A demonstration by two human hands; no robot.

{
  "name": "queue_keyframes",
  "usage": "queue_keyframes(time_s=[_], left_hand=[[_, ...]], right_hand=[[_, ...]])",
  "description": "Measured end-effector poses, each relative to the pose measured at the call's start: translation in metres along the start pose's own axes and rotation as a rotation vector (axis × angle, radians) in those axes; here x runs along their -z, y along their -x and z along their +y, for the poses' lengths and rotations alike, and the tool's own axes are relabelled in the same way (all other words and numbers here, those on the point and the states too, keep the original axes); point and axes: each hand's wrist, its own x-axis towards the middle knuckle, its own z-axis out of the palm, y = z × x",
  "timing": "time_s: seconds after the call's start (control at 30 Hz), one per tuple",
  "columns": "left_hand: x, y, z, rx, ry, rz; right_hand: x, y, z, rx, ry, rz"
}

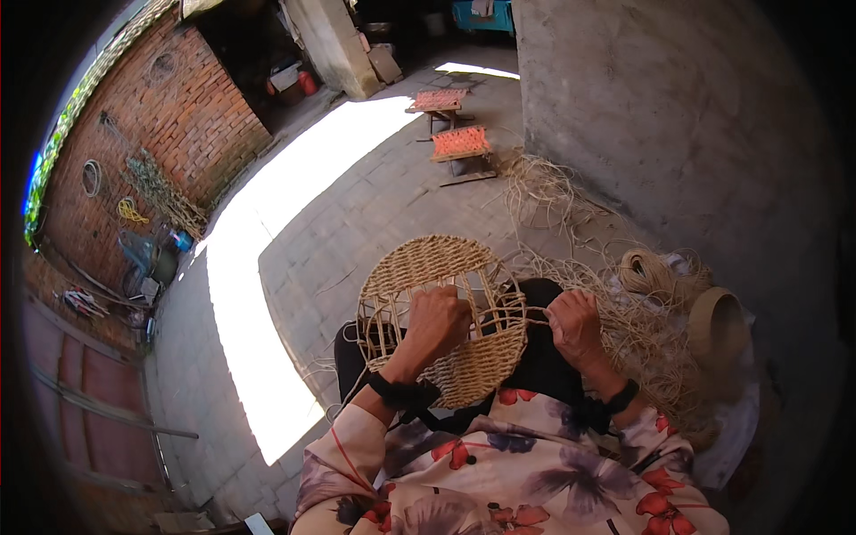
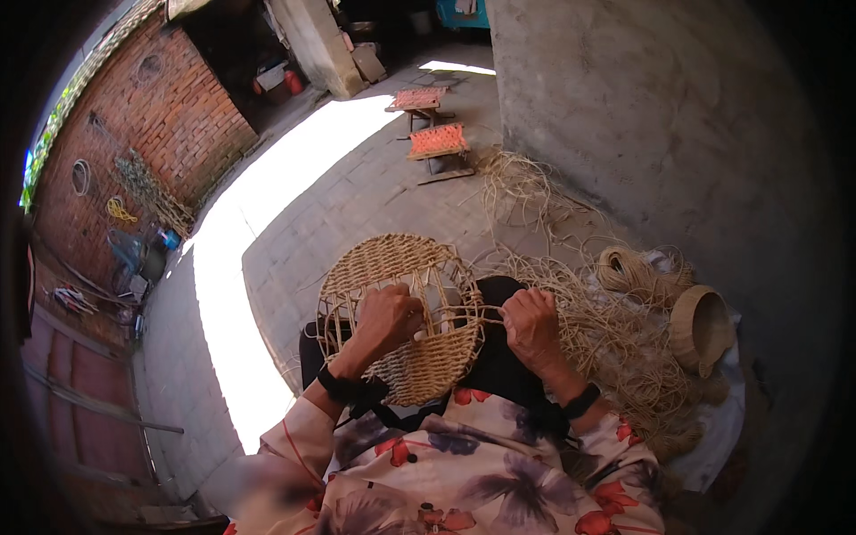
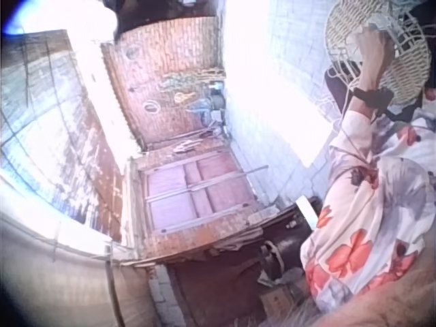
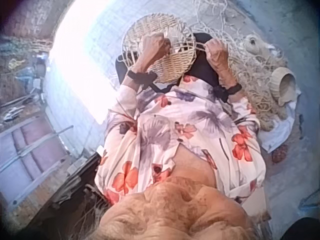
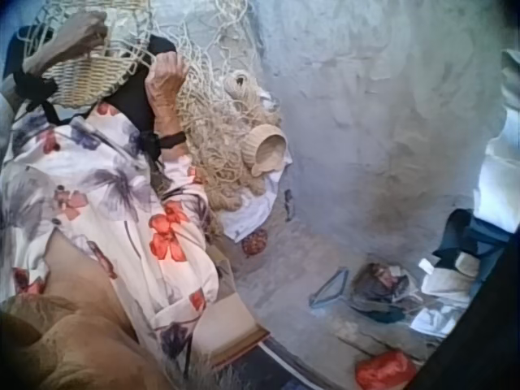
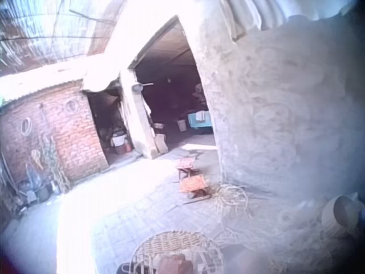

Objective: The recorder is weaving thin wooden or bamboo strips into a circular basket base.

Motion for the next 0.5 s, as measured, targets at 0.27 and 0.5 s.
queue_keyframes(time_s=[0.27, 0.5], left_hand=[[0.006, 0.085, 0.001, 0.096, 0.286, 0.427], [0.010, 0.105, -0.019, 0.336, 0.316, 0.504]], right_hand=[[0.025, 0.064, 0.097, -0.524, 0.266, -0.124], [0.011, -0.009, -0.001, 0.077, -0.129, -0.202]])
